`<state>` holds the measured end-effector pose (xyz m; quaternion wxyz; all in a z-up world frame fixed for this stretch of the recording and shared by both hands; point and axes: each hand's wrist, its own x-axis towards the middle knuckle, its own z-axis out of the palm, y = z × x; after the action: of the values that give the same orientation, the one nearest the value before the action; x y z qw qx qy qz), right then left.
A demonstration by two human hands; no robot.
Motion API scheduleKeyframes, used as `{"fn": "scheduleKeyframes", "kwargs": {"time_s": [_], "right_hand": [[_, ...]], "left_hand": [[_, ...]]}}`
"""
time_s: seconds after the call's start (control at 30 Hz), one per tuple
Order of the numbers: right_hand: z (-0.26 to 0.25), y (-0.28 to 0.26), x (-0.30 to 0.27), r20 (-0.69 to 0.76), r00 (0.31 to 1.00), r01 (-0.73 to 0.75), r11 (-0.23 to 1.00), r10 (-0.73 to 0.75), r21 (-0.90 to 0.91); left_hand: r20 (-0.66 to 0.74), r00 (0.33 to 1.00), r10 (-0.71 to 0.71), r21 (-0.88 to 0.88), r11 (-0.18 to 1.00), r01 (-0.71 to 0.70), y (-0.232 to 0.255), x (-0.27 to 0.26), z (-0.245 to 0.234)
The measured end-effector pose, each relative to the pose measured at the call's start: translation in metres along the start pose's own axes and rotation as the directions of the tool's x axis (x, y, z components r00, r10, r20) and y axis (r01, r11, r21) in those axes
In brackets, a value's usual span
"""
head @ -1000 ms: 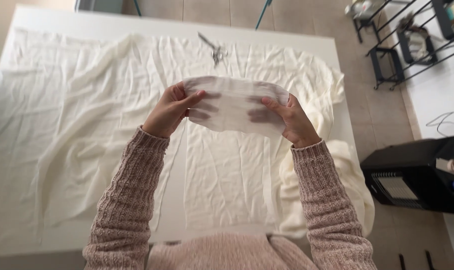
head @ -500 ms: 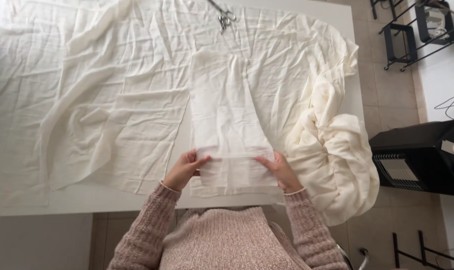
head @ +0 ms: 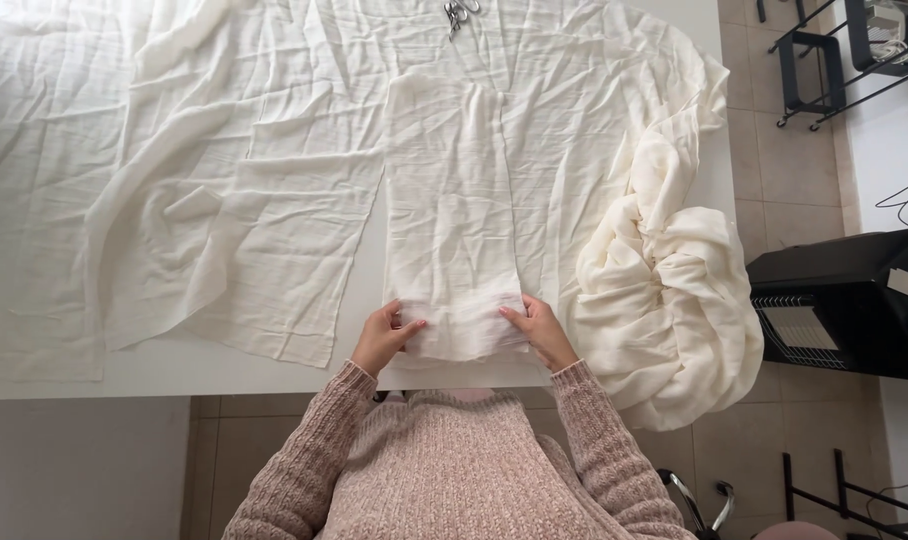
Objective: Cutting a large piece of white fabric into sections using scissors on a table.
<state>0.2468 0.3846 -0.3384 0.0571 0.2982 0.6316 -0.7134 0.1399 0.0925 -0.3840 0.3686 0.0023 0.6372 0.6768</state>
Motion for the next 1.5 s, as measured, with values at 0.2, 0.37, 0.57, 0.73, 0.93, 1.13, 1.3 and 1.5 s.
{"fn": "scheduleKeyframes", "kwargs": {"time_s": [0.2,0.37,0.57,0.73,0.93,1.13,1.3,1.5], "right_hand": [[0.044,-0.110,-0.059,-0.060,0.990,0.128,0.992,-0.129,-0.014],[0.022,-0.101,-0.068,-0.094,0.979,0.183,0.983,-0.180,0.025],[0.010,-0.025,-0.056,-0.073,0.993,0.079,0.986,-0.091,-0.143],[0.007,0.030,-0.034,-0.060,0.998,0.012,0.996,-0.017,-0.088],[0.001,0.046,-0.033,-0.080,0.996,-0.031,0.999,0.029,-0.023],[0.009,0.031,-0.051,0.039,0.997,0.079,0.948,-0.071,-0.310],[0.024,-0.038,-0.052,0.072,0.963,0.271,0.936,-0.261,-0.227],[0.008,-0.062,-0.059,0.014,0.914,0.398,0.888,-0.406,-0.228]], "left_hand": [[-0.024,0.989,0.144,-0.146,0.978,-0.146,0.102,-0.031,0.018],[-0.002,0.990,0.143,-0.281,0.950,-0.138,0.117,-0.059,0.021],[-0.090,0.992,0.087,-0.120,0.988,-0.098,0.010,-0.051,-0.005],[-0.206,0.975,0.086,0.083,0.994,-0.070,-0.010,-0.058,-0.012],[-0.233,0.971,0.048,0.158,0.987,-0.011,-0.018,-0.064,-0.018],[-0.104,0.994,-0.034,0.097,0.994,0.044,-0.030,-0.062,-0.014],[-0.074,0.980,0.186,0.194,0.966,-0.169,0.070,-0.051,-0.002],[-0.070,0.975,0.211,0.032,0.977,-0.209,0.081,-0.063,0.004]]}}
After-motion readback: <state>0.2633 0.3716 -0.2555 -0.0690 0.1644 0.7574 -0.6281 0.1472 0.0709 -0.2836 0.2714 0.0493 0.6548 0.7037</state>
